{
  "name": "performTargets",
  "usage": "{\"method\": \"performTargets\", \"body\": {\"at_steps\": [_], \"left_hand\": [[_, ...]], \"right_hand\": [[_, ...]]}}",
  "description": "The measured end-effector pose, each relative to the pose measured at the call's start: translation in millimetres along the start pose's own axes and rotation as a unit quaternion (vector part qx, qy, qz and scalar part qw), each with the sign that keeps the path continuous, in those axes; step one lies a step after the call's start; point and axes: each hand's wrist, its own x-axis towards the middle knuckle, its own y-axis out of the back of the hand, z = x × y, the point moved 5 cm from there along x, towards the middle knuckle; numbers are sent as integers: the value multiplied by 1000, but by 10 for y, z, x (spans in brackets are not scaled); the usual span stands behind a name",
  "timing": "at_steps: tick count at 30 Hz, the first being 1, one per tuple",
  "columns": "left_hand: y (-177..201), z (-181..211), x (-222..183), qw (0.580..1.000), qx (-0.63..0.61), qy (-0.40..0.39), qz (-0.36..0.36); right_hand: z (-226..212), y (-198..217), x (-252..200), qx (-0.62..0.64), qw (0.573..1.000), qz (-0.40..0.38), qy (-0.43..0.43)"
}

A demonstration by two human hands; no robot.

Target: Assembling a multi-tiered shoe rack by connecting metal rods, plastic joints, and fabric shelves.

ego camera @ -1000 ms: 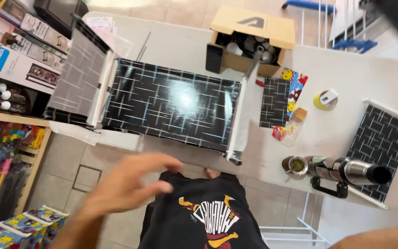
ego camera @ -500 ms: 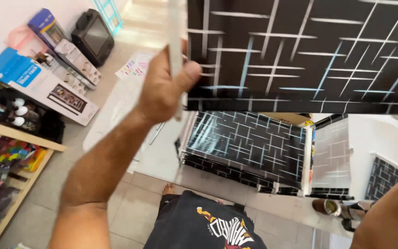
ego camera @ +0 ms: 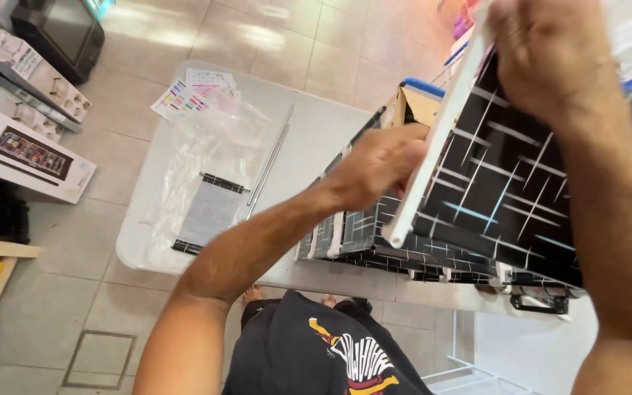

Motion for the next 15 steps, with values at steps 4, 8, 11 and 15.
{"method": "performTargets", "body": {"at_steps": [4, 8, 11, 15], "left_hand": [[781, -461, -238, 974, 47, 22, 219], [860, -1306, -152, 961, 116, 76, 241], [640, -1620, 5, 974, 99, 16, 202], [590, -1687, 201, 982, 68, 57, 166]], "right_hand": [[-194, -623, 65, 171, 935, -204, -234], [-409, -1137, -101, 257, 873, -299, -287], [-215, -1427, -267, 264, 895, -267, -240], [-41, -1638, -366, 267, 884, -278, -265]]}}
